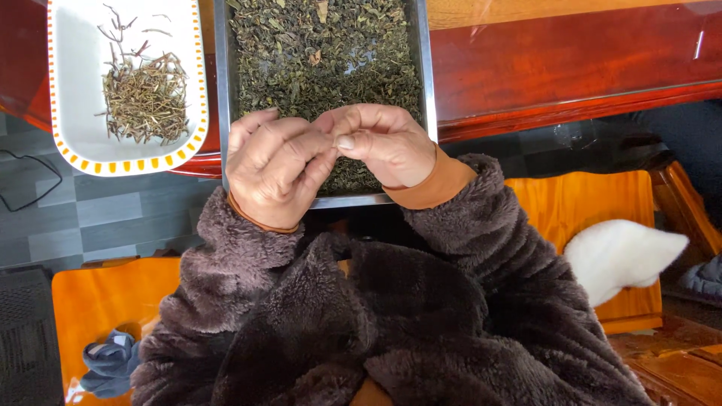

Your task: Manually sorting dried tea leaves by picking out stems and placing them in a separate bowl

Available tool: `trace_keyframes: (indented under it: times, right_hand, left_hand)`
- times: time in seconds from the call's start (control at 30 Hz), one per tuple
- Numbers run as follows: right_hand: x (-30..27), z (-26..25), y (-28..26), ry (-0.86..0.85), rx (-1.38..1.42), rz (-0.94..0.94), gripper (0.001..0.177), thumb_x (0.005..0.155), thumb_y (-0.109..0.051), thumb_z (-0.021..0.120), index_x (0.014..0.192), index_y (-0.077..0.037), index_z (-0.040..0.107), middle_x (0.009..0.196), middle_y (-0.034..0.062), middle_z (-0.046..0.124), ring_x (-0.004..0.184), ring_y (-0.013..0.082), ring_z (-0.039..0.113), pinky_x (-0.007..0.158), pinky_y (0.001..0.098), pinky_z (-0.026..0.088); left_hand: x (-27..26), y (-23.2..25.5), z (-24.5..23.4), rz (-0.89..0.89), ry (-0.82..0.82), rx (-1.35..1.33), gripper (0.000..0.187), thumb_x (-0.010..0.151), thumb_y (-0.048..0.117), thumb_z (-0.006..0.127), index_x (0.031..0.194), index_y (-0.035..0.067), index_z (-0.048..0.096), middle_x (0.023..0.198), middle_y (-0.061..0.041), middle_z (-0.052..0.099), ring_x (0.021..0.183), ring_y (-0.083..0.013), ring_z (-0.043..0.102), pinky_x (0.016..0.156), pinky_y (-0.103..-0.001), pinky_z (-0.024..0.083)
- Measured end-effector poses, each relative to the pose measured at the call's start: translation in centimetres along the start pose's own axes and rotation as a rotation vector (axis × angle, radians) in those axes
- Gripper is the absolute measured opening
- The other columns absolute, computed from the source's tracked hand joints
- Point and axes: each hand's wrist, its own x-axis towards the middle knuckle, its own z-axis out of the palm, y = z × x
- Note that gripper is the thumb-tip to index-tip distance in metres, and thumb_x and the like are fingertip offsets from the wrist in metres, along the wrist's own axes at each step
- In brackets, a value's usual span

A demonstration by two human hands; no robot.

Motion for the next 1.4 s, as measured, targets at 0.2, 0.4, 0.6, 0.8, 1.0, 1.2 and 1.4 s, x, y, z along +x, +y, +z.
trace_keyframes:
  times: [0.2,0.4,0.6,0.8,1.0,1.2,1.4]
  right_hand:
    - [0.1,-0.7,0.6,-0.035,-0.057,-0.077,0.011,0.1,0.008,0.051,0.099,0.008,0.062,0.12,0.0308,0.064,0.089,0.0365,0.074,0.086,0.0534,0.063]
    - [0.6,1.9,-3.2,0.072,-0.445,-0.026,0.012,0.1,-0.002,0.061,0.096,0.003,0.072,0.121,0.0247,0.066,0.106,0.0361,0.068,0.104,0.055,0.051]
    - [1.0,-1.8,-3.2,0.072,-1.564,-0.075,0.006,0.089,-0.014,0.081,0.093,-0.018,0.079,0.115,0.0067,0.066,0.111,0.0309,0.061,0.098,0.0539,0.043]
    - [2.5,0.4,-2.9,-0.08,-1.816,0.395,0.026,0.095,-0.039,0.067,0.094,-0.017,0.08,0.126,0.0106,0.06,0.131,0.0368,0.042,0.111,0.0607,0.023]
    - [1.7,-0.7,-1.9,-0.05,-1.722,0.138,0.016,0.089,-0.018,0.074,0.075,-0.022,0.07,0.098,-0.0025,0.062,0.113,0.0292,0.052,0.106,0.0559,0.029]
    - [1.9,-0.7,-3.4,0.052,-1.24,-0.014,0.01,0.101,-0.006,0.063,0.095,-0.009,0.07,0.093,0.0057,0.073,0.088,0.0201,0.071,0.087,0.0407,0.059]
    - [1.6,-1.8,-3.6,0.088,-1.522,-0.033,0.016,0.092,-0.009,0.073,0.082,-0.02,0.071,0.09,-0.0054,0.072,0.089,0.0181,0.067,0.096,0.0466,0.041]
  left_hand:
    - [0.4,0.1,-0.8,0.099,0.02,0.033,0.004,0.096,0.016,0.081,0.095,0.015,0.084,0.102,-0.003,0.075,0.091,-0.0188,0.073,0.101,-0.042,0.052]
    - [0.3,-0.6,-0.8,0.078,0.017,0.028,0.007,0.098,0.011,0.076,0.094,0.01,0.082,0.096,-0.005,0.073,0.085,-0.0218,0.07,0.098,-0.044,0.052]
    - [-1.1,-3.8,-5.4,-0.14,-0.037,0.22,0.021,0.112,0.015,0.074,0.095,0.004,0.072,0.096,-0.014,0.075,0.089,-0.0341,0.07,0.089,-0.048,0.05]
    - [-5.9,-12.0,-9.0,-0.251,-0.078,0.57,0.045,0.128,0.035,0.083,0.097,0.003,0.079,0.086,-0.01,0.073,0.069,-0.0239,0.065,0.057,-0.042,0.049]
    - [-3.7,-8.1,-7.9,-0.263,-0.052,0.261,0.014,0.115,0.0,0.086,0.105,-0.007,0.081,0.1,-0.02,0.079,0.089,-0.0312,0.077,0.075,-0.043,0.064]
    - [-1.8,-5.8,-6.1,-0.195,-0.04,0.177,0.042,0.119,0.028,0.063,0.093,-0.002,0.078,0.088,-0.015,0.078,0.084,-0.0327,0.078,0.085,-0.048,0.06]
    - [-1.7,-4.4,-3.7,-0.19,-0.104,0.116,0.016,0.104,0.012,0.084,0.089,0.009,0.077,0.094,-0.005,0.079,0.087,-0.0247,0.075,0.104,-0.061,0.048]
